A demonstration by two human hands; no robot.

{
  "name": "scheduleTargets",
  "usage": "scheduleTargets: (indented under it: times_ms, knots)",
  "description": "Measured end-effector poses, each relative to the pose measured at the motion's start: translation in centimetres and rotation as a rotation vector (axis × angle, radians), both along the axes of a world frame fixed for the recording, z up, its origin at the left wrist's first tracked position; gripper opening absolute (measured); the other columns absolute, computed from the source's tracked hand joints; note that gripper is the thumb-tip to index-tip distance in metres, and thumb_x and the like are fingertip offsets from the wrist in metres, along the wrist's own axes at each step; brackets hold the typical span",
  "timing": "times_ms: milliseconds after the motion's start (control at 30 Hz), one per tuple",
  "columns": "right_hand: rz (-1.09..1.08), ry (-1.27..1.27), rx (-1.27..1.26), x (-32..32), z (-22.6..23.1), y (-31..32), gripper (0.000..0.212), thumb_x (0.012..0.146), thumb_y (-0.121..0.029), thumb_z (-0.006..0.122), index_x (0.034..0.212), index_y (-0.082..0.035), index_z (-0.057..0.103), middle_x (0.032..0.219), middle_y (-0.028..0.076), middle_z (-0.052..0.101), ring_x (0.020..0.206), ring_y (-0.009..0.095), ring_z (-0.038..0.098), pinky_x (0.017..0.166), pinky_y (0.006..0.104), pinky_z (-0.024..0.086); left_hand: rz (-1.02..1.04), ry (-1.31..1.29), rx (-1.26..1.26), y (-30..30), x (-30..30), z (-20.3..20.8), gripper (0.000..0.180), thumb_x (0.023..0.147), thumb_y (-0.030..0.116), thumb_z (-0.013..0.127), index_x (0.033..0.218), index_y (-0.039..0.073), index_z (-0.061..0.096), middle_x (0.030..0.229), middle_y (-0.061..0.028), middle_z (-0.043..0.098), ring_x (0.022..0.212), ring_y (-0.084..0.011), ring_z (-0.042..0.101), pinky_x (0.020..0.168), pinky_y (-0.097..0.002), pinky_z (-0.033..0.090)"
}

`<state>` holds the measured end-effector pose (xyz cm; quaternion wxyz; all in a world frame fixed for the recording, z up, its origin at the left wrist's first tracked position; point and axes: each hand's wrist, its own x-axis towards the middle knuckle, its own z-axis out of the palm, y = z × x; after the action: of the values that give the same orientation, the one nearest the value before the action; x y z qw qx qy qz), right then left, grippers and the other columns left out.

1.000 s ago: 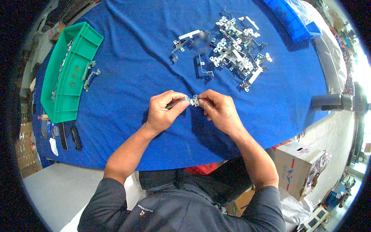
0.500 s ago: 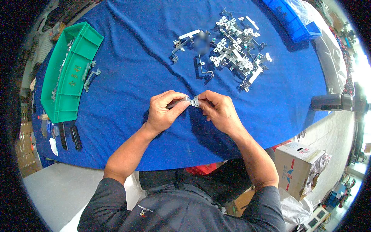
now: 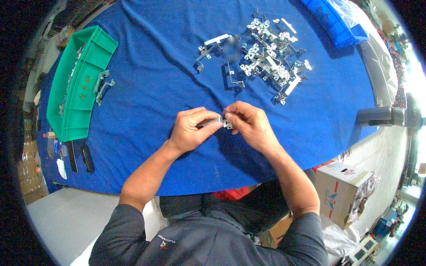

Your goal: The person assembles small metal brackets by hand, fitting the component pieces together at a work table.

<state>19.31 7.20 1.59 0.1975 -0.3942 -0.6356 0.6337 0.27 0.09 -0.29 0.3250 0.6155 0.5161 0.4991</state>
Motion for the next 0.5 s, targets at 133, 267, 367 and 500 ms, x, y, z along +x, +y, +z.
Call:
scheduleTargets:
  times_ms: [133,267,367,500]
  knots:
    - [-0.221,0.117,0.103,-0.3,-0.1,-0.1,0.018,0.1,-0.018,0.057,0.103,0.0,0.063,0.086,0.002,0.063,0.068,0.006,0.055,0.058,0.0217,0.046,0.008,0.011,0.009,0.0,0.0,0.3,0.01,0.084,0.008,0.074,0.09,0.001,0.072,0.072,-0.0058,0.065,0.06,-0.011,0.058,0.054,-0.0269,0.044]
    - [-0.033,-0.122,0.027,0.2,0.7,0.4,0.014,0.097,-0.015,0.061,0.099,-0.002,0.065,0.08,0.0,0.064,0.064,0.007,0.053,0.057,0.0236,0.045,0.122,-0.016,0.033,0.0,-0.2,0.2,0.01,0.084,0.008,0.074,0.09,0.0,0.072,0.071,-0.0055,0.064,0.06,-0.0099,0.057,0.054,-0.0263,0.043]
    - [-0.013,-0.118,0.042,-0.3,0.9,-0.2,0.013,0.096,-0.013,0.061,0.1,-0.001,0.065,0.077,0.001,0.063,0.064,0.007,0.054,0.056,0.0253,0.045,0.14,-0.062,0.005,0.0,-0.2,0.2,0.01,0.084,0.008,0.074,0.089,-0.001,0.072,0.071,-0.0049,0.063,0.059,-0.0087,0.056,0.053,-0.0257,0.042]
    - [0.017,-0.143,0.08,-0.2,1.2,-0.2,0.013,0.097,-0.011,0.059,0.103,0.0,0.064,0.076,0.002,0.063,0.064,0.008,0.056,0.057,0.0262,0.047,0.112,-0.043,0.006,0.0,-0.3,0.2,0.01,0.085,0.008,0.074,0.09,0.0,0.072,0.071,-0.0042,0.063,0.059,-0.008,0.055,0.054,-0.0255,0.042]
